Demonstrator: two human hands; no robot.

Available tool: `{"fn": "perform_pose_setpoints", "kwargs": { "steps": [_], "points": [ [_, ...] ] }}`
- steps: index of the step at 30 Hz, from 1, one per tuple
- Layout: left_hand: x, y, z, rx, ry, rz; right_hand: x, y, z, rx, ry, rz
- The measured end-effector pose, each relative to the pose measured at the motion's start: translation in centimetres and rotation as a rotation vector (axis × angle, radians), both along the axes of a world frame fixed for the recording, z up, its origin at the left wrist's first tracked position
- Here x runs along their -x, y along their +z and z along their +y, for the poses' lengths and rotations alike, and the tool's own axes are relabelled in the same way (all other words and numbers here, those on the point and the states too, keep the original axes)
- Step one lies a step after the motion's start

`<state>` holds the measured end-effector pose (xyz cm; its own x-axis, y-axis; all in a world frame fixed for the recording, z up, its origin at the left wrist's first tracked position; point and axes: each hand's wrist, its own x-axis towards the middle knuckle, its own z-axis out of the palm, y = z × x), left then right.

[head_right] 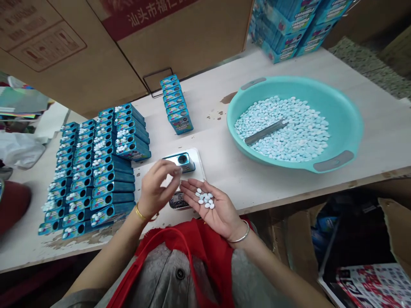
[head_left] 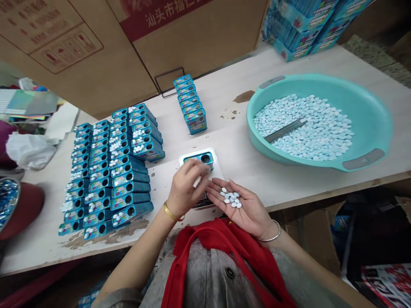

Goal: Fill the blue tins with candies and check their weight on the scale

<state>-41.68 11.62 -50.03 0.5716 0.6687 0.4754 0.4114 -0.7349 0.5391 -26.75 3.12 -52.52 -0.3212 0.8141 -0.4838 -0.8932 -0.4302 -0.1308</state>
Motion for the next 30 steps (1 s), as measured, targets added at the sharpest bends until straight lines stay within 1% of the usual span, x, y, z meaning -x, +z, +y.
{"fn": "perform_pose_setpoints", "kwargs": {
  "steps": [2,5,8,11,13,15,18,20,22,26,28,30],
  "points": [
    [-0.3,0.3,1.4,-0.028,0.051,0.008,-0.2,0.0,0.0,0.010,-0.003,-0.012],
    [-0.4,0.5,2.6,-0.055,0.112,0.101,-0.8,-0.2,-0.1,0.028,-0.022,-0.037],
    [0.3,1.0,2.8,-0.086,0.199,0.119,-1.8,-0.5,-0.2,0.047,-0.060,-0.071],
    [1.4,1.4,2.8,-0.092,0.250,0.056,-3.1,-0.8,-0.1,0.069,-0.139,-0.121],
    [2.1,1.1,2.9,-0.091,0.232,0.036,-4.0,-1.0,0.0,0.089,-0.190,-0.160],
    [2.5,0.4,2.8,-0.104,0.163,0.073,-4.5,-1.1,0.1,0.104,-0.217,-0.187],
    [2.7,-0.8,2.6,-0.128,0.055,0.173,-4.7,-1.0,0.3,0.114,-0.219,-0.202],
    [2.8,-1.1,2.5,-0.126,0.054,0.174,-4.5,-0.8,0.4,0.116,-0.212,-0.203],
    [3.0,-0.9,2.4,-0.111,0.115,0.119,-4.3,-0.7,0.4,0.120,-0.204,-0.200],
    [3.9,0.3,2.5,-0.098,0.259,0.015,-4.1,-0.8,0.5,0.124,-0.200,-0.205],
    [4.3,0.7,2.7,-0.100,0.298,-0.015,-4.2,-0.9,0.5,0.119,-0.203,-0.211],
    [4.7,0.7,2.8,-0.103,0.315,-0.040,-4.5,-0.9,0.5,0.111,-0.205,-0.216]
  ]
}}
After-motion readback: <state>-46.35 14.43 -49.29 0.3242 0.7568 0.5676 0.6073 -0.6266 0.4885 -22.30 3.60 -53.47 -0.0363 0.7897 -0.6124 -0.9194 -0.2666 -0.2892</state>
